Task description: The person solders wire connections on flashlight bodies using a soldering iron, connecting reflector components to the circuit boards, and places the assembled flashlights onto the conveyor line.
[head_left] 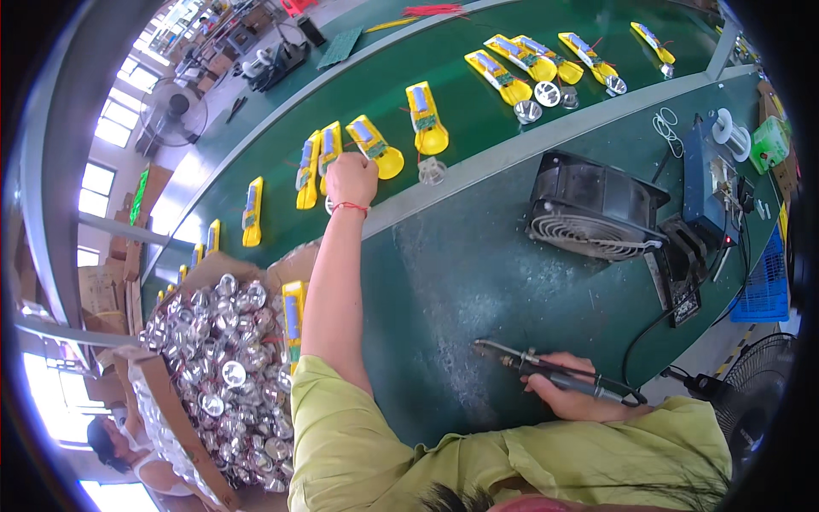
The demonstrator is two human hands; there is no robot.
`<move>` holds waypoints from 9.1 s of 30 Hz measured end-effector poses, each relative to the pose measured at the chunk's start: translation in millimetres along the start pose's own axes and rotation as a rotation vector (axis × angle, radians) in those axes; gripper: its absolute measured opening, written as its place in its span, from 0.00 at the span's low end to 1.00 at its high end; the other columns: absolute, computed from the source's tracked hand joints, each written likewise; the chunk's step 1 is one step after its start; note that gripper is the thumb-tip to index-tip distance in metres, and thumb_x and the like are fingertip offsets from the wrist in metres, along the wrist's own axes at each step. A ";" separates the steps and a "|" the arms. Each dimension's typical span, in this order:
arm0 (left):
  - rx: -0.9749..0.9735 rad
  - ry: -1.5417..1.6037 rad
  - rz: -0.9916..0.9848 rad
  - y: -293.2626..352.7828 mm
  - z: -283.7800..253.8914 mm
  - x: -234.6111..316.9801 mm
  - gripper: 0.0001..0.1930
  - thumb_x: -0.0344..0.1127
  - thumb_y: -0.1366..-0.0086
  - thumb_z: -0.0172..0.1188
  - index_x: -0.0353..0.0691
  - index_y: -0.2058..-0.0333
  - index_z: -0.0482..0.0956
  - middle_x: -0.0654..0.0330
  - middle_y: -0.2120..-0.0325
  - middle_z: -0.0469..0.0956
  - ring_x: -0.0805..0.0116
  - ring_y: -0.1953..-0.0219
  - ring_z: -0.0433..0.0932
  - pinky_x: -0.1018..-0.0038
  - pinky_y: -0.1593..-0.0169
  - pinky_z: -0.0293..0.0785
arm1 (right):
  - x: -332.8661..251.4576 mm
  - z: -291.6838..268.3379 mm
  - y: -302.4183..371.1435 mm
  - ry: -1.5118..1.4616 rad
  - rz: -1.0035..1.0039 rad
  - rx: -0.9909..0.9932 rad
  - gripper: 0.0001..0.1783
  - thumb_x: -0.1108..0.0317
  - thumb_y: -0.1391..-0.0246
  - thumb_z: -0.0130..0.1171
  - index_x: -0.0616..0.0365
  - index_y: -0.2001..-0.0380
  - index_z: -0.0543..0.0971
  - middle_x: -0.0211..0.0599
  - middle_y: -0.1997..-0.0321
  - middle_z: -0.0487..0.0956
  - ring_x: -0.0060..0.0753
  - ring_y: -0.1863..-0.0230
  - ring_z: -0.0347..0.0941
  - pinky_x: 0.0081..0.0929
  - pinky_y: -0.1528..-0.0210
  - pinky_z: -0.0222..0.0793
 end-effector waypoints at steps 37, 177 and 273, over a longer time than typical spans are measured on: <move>0.168 0.773 -0.404 401.8 -110.1 -91.8 0.07 0.30 0.40 0.57 0.32 0.66 0.78 0.55 0.72 0.78 0.70 0.68 0.77 0.75 0.63 0.71 | 9.6 31.5 47.3 0.027 -0.288 0.074 0.13 0.72 0.49 0.56 0.70 0.61 0.72 0.44 0.71 0.79 0.26 0.73 0.76 0.21 0.69 0.73; -0.213 1.000 -0.496 387.1 -83.9 7.0 0.06 0.28 0.43 0.58 0.30 0.75 0.76 0.60 0.76 0.77 0.73 0.75 0.74 0.77 0.70 0.69 | 19.7 7.8 35.7 0.167 -0.318 0.060 0.10 0.74 0.49 0.57 0.68 0.63 0.74 0.42 0.69 0.79 0.27 0.69 0.77 0.24 0.64 0.74; 0.173 -0.069 0.398 307.0 -65.0 -24.1 0.06 0.32 0.50 0.59 0.41 0.71 0.78 0.62 0.68 0.77 0.66 0.54 0.71 0.59 0.48 0.60 | 11.2 21.1 43.1 0.118 -0.360 0.023 0.14 0.71 0.49 0.58 0.66 0.60 0.73 0.41 0.70 0.80 0.25 0.71 0.78 0.21 0.67 0.73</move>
Point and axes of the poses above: each hand's wrist, its own y-axis away from the middle knuckle, its own z-axis out of the palm, x = y × z, the point moved 1 cm from there along -y, towards the middle knuckle
